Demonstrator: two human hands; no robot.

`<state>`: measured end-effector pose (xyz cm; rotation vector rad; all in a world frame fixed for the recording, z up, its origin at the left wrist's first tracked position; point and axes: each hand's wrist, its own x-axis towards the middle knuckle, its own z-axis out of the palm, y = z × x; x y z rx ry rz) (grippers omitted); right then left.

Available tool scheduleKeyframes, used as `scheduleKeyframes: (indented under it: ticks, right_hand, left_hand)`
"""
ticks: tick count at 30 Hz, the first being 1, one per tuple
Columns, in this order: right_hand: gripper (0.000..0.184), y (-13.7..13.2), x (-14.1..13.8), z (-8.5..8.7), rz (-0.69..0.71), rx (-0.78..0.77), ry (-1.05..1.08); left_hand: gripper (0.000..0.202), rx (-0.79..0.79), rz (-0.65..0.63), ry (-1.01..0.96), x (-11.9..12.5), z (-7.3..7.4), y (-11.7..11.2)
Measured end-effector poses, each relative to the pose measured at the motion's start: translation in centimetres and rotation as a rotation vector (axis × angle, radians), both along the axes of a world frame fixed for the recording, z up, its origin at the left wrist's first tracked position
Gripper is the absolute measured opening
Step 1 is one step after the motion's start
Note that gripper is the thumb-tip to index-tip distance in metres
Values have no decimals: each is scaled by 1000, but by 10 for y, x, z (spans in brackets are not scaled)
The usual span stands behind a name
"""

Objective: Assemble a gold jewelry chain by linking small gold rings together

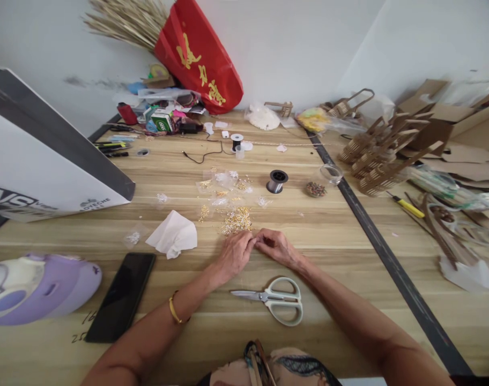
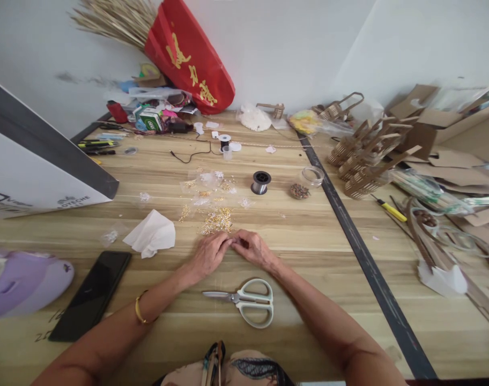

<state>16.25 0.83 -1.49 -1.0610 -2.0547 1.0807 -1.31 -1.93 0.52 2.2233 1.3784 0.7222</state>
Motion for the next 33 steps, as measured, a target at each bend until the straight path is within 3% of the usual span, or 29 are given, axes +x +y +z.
scheduleKeyframes:
  ticks: [6,12,22,33]
  right_hand:
    - [23,0,0,5,11,-37,2]
    - [20,-1,-1,13,15,-140,33]
    - [22,4,3,4,-21,-203,135]
    - [22,4,3,9,-2,-209,140]
  left_hand:
    - [21,-3,-21,-61,0,-1,0]
    - [20,-40,36,-53,1,-8,4]
    - [22,-130,61,-240,1,-8,9]
    - [22,-163,89,-321,0,-9,12]
